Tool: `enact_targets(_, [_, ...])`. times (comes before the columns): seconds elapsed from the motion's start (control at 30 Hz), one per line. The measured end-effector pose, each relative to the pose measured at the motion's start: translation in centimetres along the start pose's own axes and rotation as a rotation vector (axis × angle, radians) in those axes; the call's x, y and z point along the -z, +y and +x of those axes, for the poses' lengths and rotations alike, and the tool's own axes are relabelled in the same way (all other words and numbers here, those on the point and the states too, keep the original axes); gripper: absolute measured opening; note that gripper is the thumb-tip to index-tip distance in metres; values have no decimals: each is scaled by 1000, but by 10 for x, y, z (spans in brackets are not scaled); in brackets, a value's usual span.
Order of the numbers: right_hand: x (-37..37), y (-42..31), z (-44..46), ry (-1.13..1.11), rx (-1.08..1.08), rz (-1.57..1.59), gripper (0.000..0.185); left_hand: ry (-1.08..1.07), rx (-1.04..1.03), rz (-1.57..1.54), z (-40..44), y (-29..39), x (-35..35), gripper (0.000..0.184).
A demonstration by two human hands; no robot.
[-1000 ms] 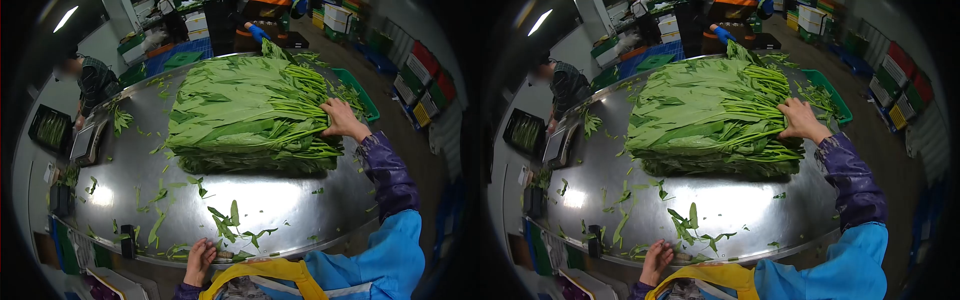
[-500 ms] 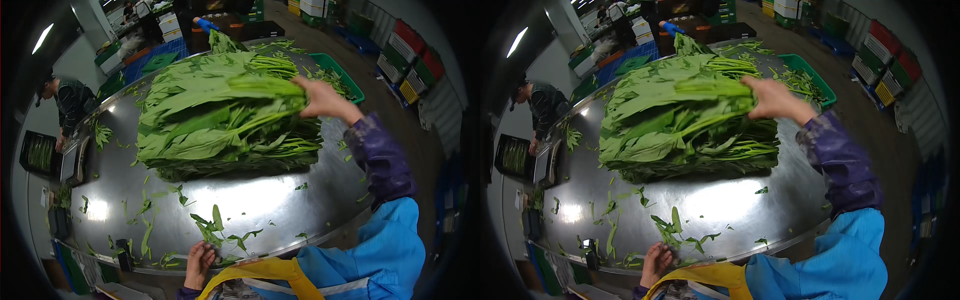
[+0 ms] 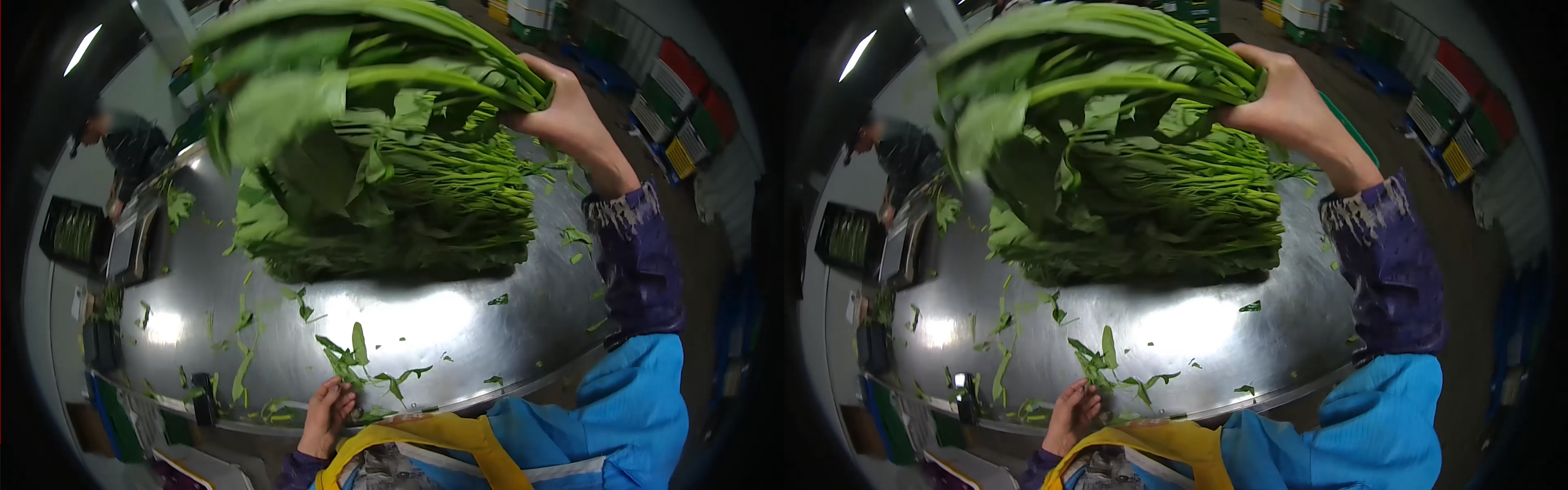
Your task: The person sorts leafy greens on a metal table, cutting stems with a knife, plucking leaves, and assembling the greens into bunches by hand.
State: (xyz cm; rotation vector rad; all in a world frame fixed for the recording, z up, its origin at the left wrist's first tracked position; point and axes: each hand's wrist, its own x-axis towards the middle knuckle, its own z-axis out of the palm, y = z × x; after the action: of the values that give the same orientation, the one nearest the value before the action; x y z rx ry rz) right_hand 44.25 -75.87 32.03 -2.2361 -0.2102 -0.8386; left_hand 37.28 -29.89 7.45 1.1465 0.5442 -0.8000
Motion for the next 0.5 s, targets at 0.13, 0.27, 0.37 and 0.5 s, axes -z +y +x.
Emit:
enact_targets(0.13, [-15,-28,3,-2,-303,126,50,-1,-7,72,-9,6,-9,36])
enact_targets(0.27, [-41,-47,10,-66,-171,496,46,-23,-18,107,-5,-2,3,37])
enact_targets(0.37, [-95,-87,-3,-32,-417,802,52,-68,-41,88,-14,1,14,39])
enact_targets(0.5, [-189,-144,-35,-332,-602,1216,53,-76,-103,35,-20,7,49,42])
